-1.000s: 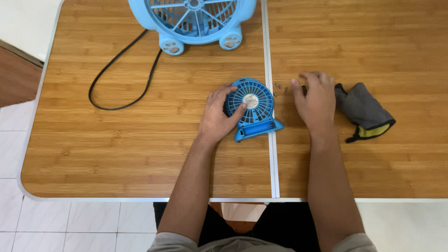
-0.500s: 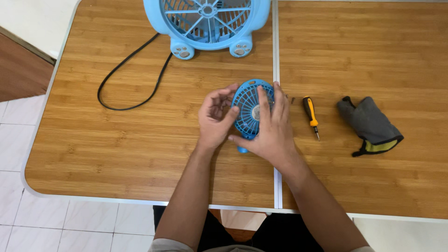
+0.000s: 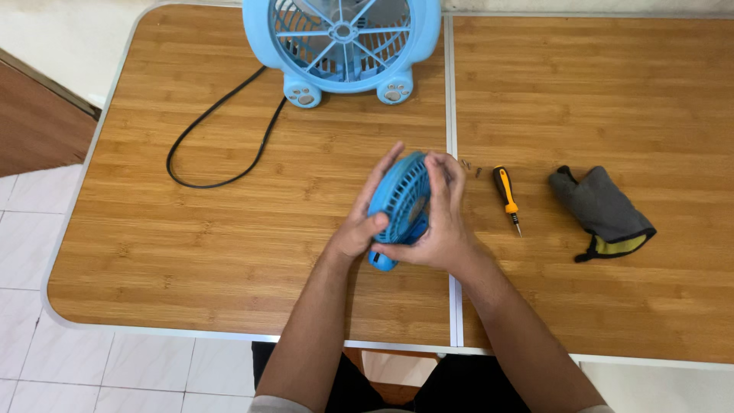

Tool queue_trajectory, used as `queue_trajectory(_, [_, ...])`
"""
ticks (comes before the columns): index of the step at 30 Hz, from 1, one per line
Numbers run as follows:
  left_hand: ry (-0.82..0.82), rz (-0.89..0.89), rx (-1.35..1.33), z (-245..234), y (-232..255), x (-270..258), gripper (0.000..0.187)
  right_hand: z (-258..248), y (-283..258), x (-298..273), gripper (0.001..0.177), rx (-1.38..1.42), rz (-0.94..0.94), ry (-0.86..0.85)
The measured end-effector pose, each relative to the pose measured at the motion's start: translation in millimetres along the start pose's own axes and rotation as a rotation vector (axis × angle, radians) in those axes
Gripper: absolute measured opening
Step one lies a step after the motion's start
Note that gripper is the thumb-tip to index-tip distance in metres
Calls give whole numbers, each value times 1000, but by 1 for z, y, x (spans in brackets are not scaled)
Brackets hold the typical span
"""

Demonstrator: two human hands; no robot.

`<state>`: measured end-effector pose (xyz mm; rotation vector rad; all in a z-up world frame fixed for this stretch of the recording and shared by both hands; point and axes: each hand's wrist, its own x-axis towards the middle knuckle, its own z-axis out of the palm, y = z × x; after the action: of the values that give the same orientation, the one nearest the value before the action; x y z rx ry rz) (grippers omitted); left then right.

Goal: The person uses a screwdriver to remove screws from the front grille of a small blue portable fan, then separates the grille from the fan body and removes the internal fan blade. The person also wipes the fan components with a cloth.

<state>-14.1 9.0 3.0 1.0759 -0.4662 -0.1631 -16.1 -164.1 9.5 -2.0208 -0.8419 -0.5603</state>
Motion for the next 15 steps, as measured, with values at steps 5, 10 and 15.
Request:
queue_trajectory(5, [-23, 72, 254, 0, 7, -9, 126, -10, 7, -4, 145, -34, -10, -65])
queue_trajectory(10, [0, 149, 754, 5, 17, -11, 128, -21, 4, 6, 141, 115, 14, -189])
queue_trajectory(15, [-21, 130, 801, 2, 23, -11, 120, -25, 5, 11, 139, 177, -54, -189])
